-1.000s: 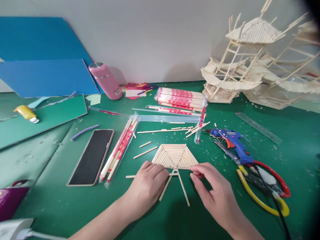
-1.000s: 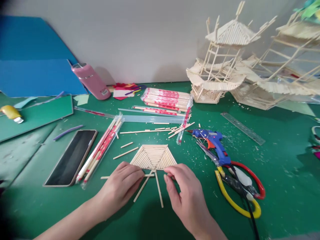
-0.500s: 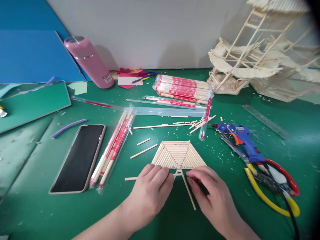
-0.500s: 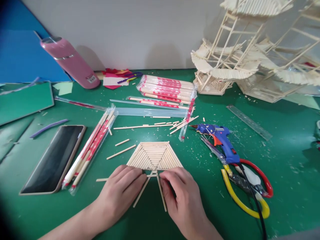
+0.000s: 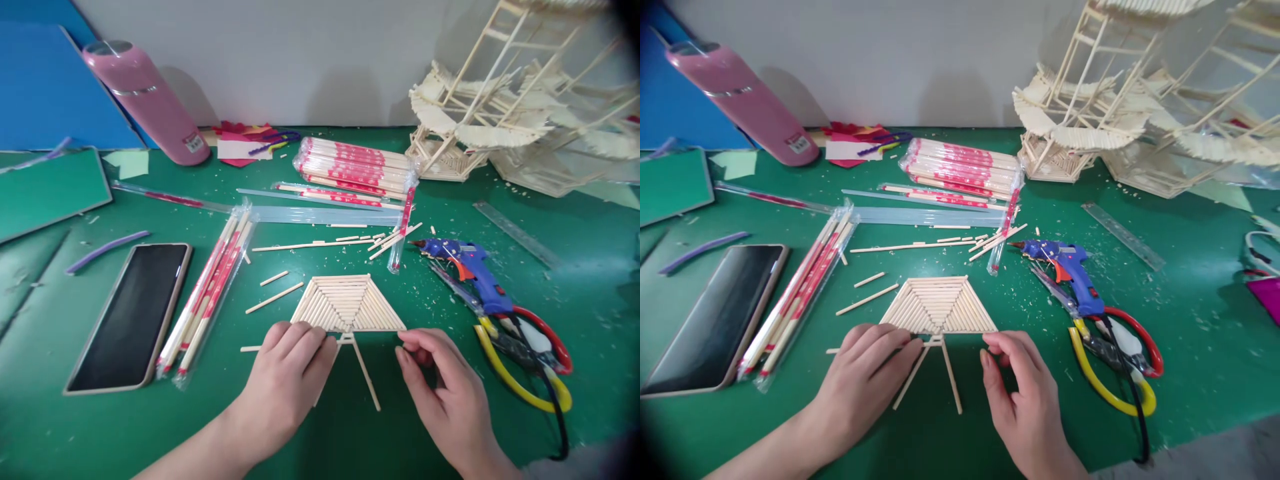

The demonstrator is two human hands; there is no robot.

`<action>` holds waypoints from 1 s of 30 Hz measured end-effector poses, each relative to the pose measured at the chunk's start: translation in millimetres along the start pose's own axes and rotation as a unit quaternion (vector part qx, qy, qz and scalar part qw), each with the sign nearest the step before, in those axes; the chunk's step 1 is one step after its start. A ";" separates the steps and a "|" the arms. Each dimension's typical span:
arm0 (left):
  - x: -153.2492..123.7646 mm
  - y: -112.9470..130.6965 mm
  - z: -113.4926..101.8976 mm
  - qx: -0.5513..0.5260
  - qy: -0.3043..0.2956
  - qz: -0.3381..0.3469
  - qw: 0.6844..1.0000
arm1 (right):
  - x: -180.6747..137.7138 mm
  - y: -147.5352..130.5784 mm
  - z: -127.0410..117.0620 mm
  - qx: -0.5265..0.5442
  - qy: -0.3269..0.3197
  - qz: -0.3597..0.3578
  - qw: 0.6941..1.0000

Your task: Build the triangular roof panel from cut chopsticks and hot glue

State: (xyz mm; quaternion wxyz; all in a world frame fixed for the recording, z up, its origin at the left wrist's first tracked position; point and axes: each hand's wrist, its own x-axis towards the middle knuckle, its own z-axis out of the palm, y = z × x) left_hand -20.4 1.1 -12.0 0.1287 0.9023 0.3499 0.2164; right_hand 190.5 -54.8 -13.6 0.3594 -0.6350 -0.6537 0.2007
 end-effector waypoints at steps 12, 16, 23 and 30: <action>-24.6 21.9 -19.1 -0.041 0.046 -0.117 0.991 | -11.9 -9.0 0.0 -0.068 -0.071 -0.087 0.991; -35.3 27.4 -7.5 -0.021 0.042 -0.100 0.994 | -13.8 -10.0 4.1 -0.109 -0.078 -0.108 0.985; -37.4 23.9 3.8 -0.004 0.023 -0.068 0.997 | -11.6 -15.7 9.5 -0.134 -0.105 -0.060 0.984; -35.4 20.8 5.8 -0.014 0.013 -0.061 0.998 | -10.7 -17.6 12.4 -0.140 -0.110 -0.052 0.983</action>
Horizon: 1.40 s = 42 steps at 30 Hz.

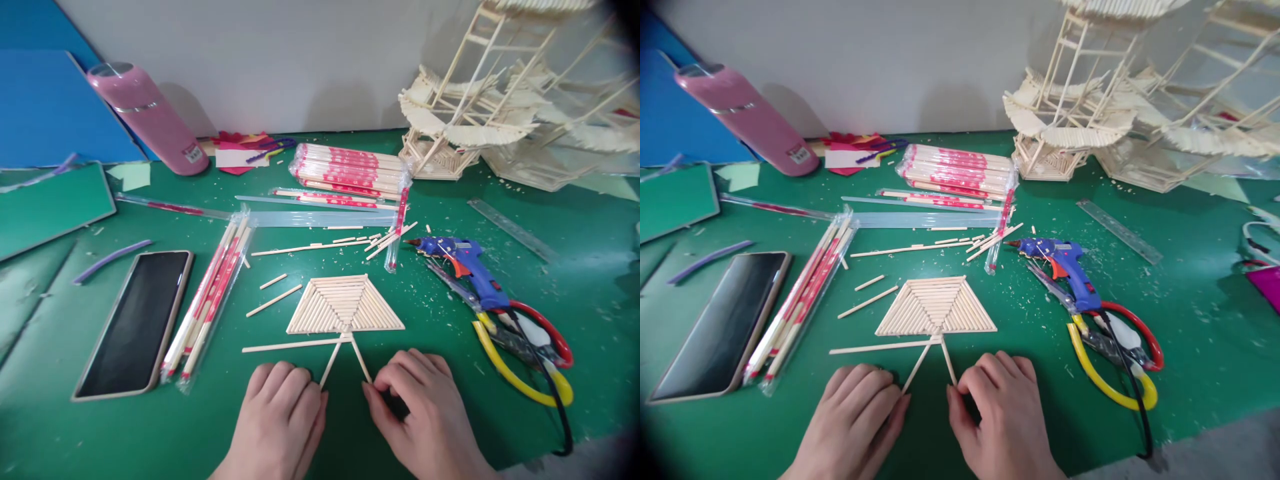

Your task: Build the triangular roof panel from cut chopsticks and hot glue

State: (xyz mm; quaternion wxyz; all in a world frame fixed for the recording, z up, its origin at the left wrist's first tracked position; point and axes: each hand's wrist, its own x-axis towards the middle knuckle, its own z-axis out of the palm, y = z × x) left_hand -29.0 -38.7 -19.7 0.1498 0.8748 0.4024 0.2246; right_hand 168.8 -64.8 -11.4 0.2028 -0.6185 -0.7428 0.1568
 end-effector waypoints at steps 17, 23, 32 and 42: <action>-0.1 -2.6 3.5 -0.020 -0.024 -0.016 0.999 | 2.1 -0.5 -0.8 -0.006 0.001 -0.005 1.000; 0.5 -2.2 3.0 -0.014 -0.013 -0.014 1.000 | 1.7 0.4 -0.3 -0.006 0.002 -0.006 1.000; -0.4 -1.8 0.9 -0.014 -0.042 -0.019 0.999 | -0.9 1.9 -4.8 0.035 -0.011 0.007 0.999; 1.9 1.5 -4.0 -0.023 -0.045 -0.034 0.998 | 7.9 16.0 -13.2 -0.012 0.081 0.019 0.996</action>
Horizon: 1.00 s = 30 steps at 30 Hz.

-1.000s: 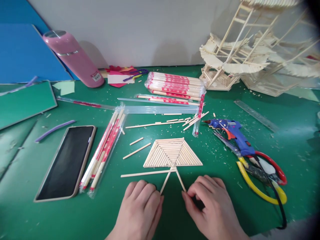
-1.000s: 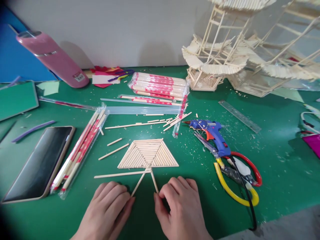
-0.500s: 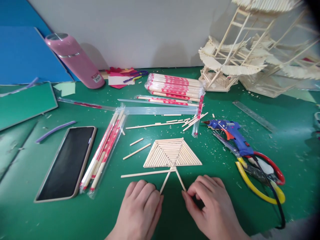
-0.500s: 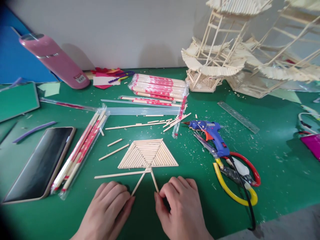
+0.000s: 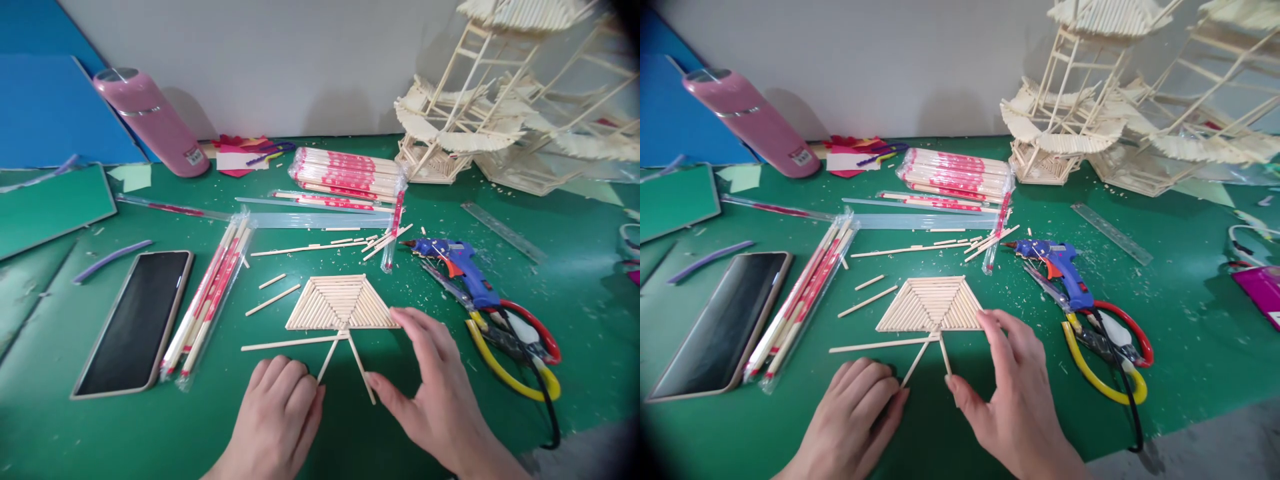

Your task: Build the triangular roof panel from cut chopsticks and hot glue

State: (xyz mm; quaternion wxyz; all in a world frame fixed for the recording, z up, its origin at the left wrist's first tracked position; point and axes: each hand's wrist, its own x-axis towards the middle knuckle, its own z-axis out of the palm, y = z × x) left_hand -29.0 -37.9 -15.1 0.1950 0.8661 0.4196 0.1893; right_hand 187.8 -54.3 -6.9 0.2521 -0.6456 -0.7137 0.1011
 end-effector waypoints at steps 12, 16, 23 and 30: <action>1.7 3.1 -2.7 0.064 0.089 -0.047 0.993 | 8.4 -3.5 9.6 -0.083 -0.102 -0.034 0.991; 6.6 -0.2 -6.7 0.122 0.041 -0.009 0.992 | 7.7 -1.8 9.1 -0.089 -0.098 -0.044 0.990; 8.2 -6.2 -8.4 0.148 -0.006 0.011 0.989 | 8.6 -1.3 8.8 -0.093 -0.097 -0.052 0.990; 7.6 -6.6 -8.3 0.151 -0.007 0.010 0.989 | 8.6 -0.4 9.5 -0.096 -0.098 -0.055 0.989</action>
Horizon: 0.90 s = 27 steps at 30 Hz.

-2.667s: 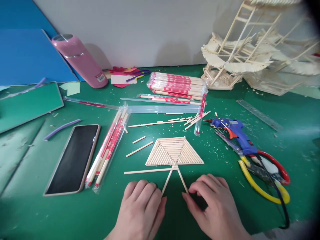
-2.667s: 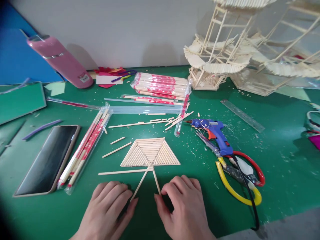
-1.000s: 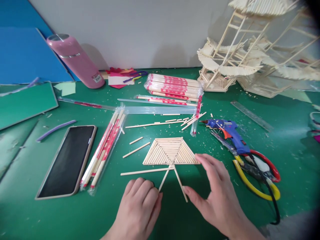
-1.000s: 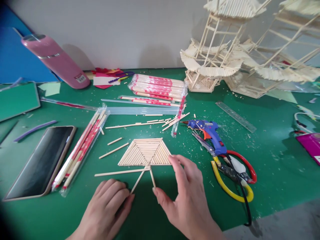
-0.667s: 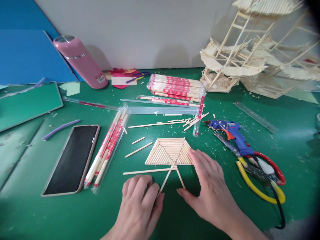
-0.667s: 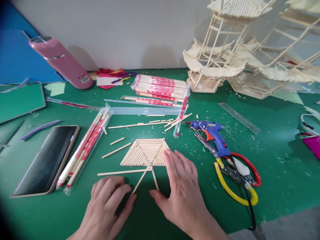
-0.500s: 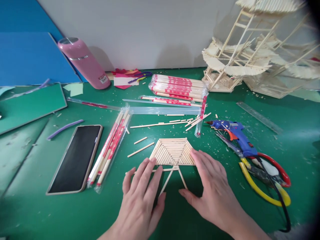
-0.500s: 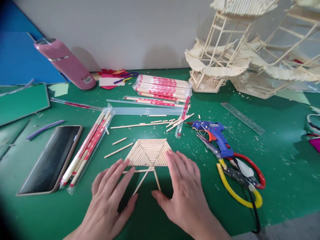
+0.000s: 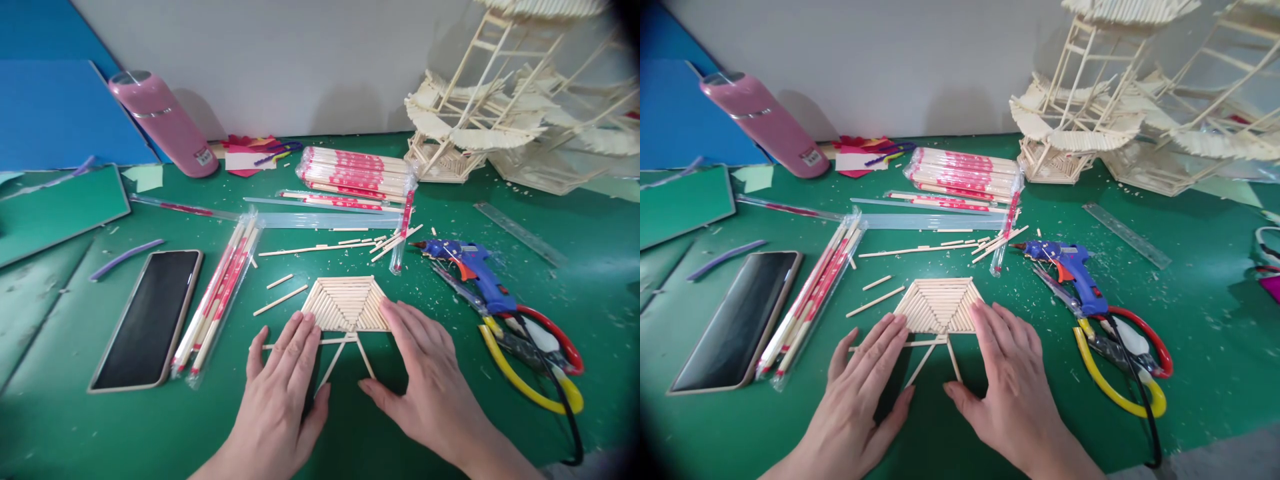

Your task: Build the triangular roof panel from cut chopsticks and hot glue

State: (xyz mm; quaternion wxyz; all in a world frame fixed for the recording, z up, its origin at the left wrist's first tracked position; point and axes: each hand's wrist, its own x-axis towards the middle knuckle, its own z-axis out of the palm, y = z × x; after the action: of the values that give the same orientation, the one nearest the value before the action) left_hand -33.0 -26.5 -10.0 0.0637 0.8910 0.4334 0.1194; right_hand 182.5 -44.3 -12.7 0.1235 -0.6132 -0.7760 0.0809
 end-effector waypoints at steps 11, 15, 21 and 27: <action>0.5 -1.8 0.2 -0.003 -0.007 0.007 1.000 | -1.0 2.3 -1.2 -0.001 0.003 -0.005 1.000; 0.4 -1.8 0.2 0.000 -0.014 0.003 1.000 | -0.2 2.7 -0.4 -0.005 0.000 -0.006 1.000; 0.1 -2.0 0.9 0.003 -0.013 0.006 1.000 | 0.5 2.2 0.0 -0.006 -0.002 -0.003 1.000; -0.1 -1.7 1.3 0.001 -0.006 0.005 1.000 | 0.0 2.4 0.0 -0.002 0.004 -0.004 1.000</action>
State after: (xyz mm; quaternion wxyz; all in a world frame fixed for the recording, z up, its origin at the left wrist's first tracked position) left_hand -34.0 -25.5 -11.7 0.0646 0.8940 0.4285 0.1136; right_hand 184.7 -43.7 -13.4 0.1257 -0.6110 -0.7778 0.0769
